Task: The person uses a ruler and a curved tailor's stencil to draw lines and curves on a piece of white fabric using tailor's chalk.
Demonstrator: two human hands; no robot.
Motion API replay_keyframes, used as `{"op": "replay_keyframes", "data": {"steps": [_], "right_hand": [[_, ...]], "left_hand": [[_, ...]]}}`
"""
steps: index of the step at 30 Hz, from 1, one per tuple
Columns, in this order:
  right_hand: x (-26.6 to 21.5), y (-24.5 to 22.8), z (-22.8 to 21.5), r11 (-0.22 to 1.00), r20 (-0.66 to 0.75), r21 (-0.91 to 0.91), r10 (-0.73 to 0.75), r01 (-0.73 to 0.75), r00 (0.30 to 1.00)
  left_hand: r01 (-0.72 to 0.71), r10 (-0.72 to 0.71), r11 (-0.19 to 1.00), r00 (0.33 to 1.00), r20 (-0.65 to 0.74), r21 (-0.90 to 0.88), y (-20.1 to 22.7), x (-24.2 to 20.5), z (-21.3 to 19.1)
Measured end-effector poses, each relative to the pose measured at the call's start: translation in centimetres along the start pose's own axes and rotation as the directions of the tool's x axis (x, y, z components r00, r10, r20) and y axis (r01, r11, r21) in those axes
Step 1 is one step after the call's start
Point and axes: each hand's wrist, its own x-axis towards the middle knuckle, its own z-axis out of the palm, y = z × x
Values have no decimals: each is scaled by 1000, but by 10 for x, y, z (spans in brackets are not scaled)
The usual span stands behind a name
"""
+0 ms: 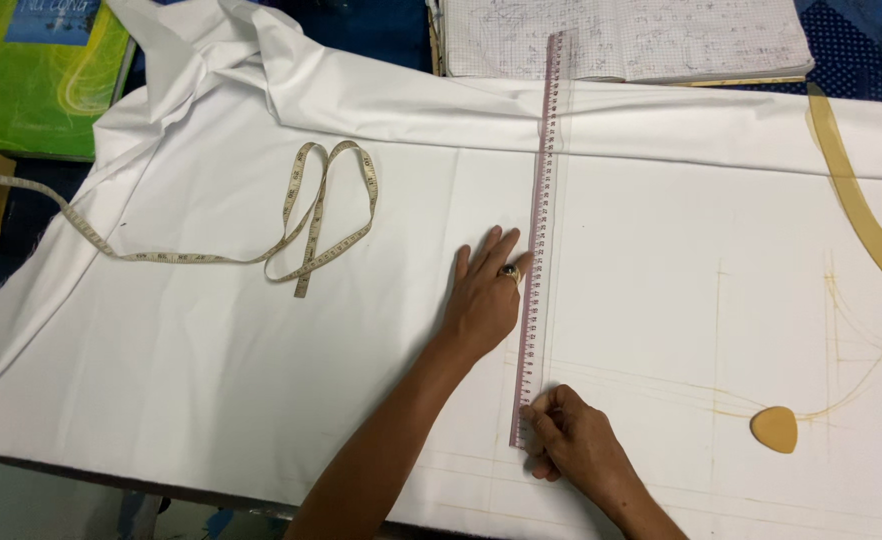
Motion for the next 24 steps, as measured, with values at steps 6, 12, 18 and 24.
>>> {"op": "replay_keyframes", "data": {"steps": [6,12,18,24], "right_hand": [[7,7,-1,998,12,38,-43,43,999],[5,2,-1,998,26,68,5,-7,1000],[6,3,-2,1000,35,27,-9,8,999],[0,-4,-3,1000,28,11,2,-3,1000]], "left_hand": [[-26,30,999,994,-106,40,-2,8,9],[60,-59,997,998,-36,44,-2,12,11],[-16,36,995,976,-214,94,0,13,13],[2,23,993,977,-212,116,0,21,12]]}}
